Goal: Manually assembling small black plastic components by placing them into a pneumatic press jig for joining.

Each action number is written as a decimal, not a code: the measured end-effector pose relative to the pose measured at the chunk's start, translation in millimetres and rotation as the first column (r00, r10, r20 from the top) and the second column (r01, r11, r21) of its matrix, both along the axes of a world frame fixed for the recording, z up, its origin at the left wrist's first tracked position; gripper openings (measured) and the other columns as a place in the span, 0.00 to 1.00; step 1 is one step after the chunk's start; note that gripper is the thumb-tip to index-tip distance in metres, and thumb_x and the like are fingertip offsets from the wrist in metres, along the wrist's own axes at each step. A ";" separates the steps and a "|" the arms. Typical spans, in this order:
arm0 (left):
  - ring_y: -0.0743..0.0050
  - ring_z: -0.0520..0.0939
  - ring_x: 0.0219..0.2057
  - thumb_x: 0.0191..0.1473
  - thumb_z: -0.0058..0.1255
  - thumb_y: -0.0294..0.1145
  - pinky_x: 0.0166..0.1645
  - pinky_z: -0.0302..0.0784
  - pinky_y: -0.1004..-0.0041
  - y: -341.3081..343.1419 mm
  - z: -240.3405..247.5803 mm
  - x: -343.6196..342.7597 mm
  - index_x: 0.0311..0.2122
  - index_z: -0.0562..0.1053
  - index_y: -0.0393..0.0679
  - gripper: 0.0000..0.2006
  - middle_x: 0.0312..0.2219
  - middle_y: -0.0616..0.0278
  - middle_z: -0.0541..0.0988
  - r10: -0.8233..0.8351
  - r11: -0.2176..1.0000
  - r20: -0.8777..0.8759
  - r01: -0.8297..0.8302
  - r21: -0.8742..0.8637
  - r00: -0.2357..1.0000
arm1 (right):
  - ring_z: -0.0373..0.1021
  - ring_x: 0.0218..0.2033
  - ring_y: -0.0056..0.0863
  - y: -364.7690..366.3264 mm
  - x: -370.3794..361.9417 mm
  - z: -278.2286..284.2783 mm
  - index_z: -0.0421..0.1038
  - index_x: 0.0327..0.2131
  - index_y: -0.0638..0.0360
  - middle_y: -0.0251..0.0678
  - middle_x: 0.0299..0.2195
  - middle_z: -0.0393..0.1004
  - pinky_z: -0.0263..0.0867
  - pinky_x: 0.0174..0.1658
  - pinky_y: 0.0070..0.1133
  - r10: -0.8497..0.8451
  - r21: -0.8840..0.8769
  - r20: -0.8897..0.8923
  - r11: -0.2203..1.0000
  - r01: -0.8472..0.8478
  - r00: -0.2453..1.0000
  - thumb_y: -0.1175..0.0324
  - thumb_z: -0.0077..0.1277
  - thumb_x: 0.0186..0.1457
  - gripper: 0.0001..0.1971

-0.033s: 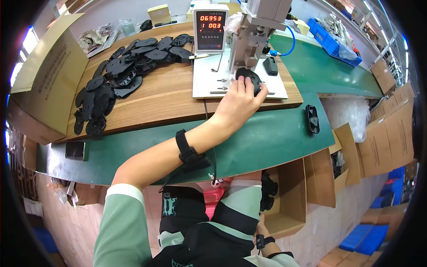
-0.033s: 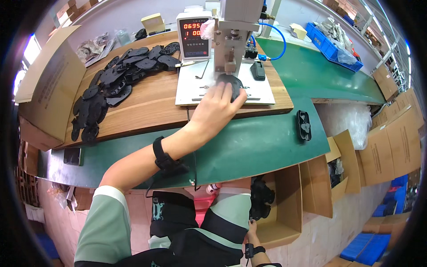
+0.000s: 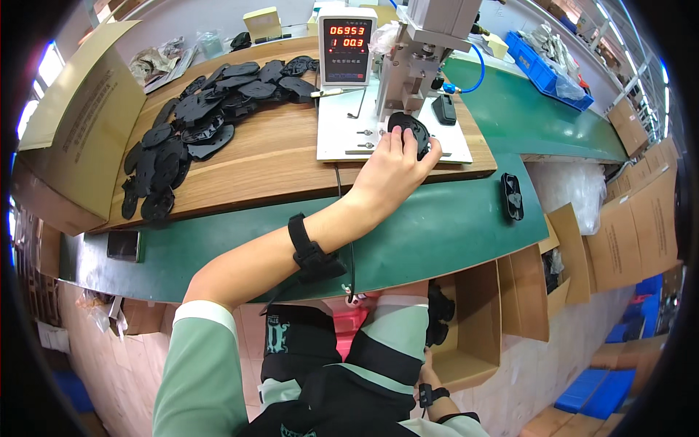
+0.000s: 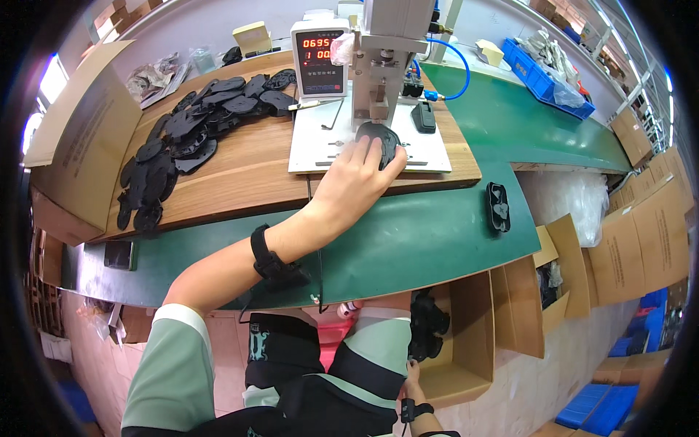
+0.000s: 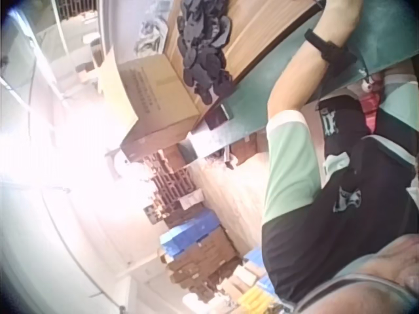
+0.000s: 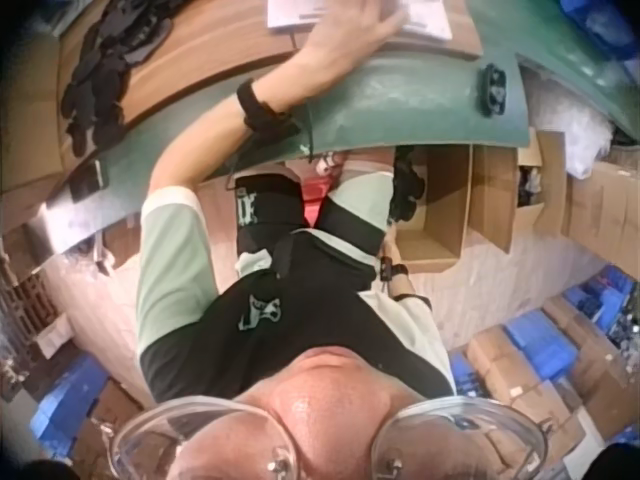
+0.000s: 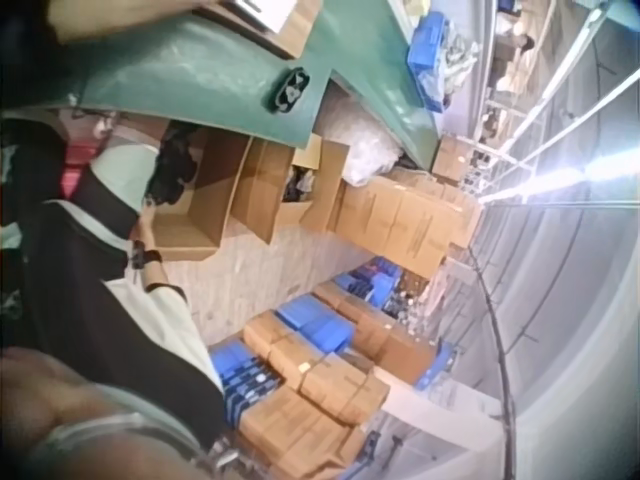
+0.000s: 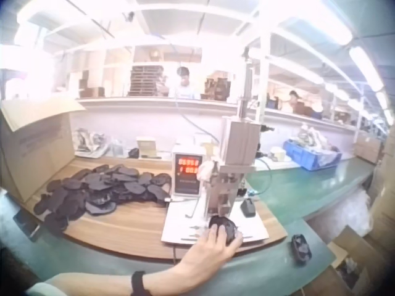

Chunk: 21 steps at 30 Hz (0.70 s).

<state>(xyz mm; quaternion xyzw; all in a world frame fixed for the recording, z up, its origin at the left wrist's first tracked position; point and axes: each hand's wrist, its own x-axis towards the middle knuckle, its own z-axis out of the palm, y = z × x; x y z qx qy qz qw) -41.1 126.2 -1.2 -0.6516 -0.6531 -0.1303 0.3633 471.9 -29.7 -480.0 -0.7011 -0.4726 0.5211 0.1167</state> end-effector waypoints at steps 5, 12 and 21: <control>0.48 0.82 0.53 0.53 0.54 0.26 0.57 0.79 0.59 -6.4 0.4 -5.2 0.54 0.73 0.40 0.21 0.47 0.44 0.80 -0.063 0.995 0.078 0.069 -0.074 0.995 | 0.78 0.41 0.37 2.5 -5.6 7.2 0.75 0.51 0.67 0.45 0.40 0.82 0.72 0.48 0.30 -0.002 -0.011 -0.033 1.000 0.001 0.999 0.65 0.56 0.63 0.18; 0.52 0.83 0.52 0.53 0.55 0.25 0.54 0.80 0.62 -4.8 1.6 -3.2 0.54 0.74 0.39 0.21 0.44 0.50 0.81 0.000 1.000 0.099 0.003 -0.025 0.995 | 0.78 0.43 0.36 12.2 -32.5 25.9 0.75 0.51 0.67 0.44 0.42 0.82 0.72 0.49 0.29 0.036 0.010 -0.109 0.999 -0.035 0.993 0.67 0.54 0.64 0.16; 0.60 0.84 0.47 0.52 0.54 0.24 0.52 0.81 0.69 -8.7 4.7 -19.7 0.50 0.74 0.33 0.18 0.41 0.53 0.82 -0.065 0.997 0.118 0.061 0.038 0.991 | 0.75 0.46 0.29 65.7 -108.6 168.0 0.77 0.49 0.64 0.39 0.44 0.81 0.71 0.51 0.24 0.079 0.194 -0.199 0.980 -0.040 0.977 0.73 0.49 0.67 0.12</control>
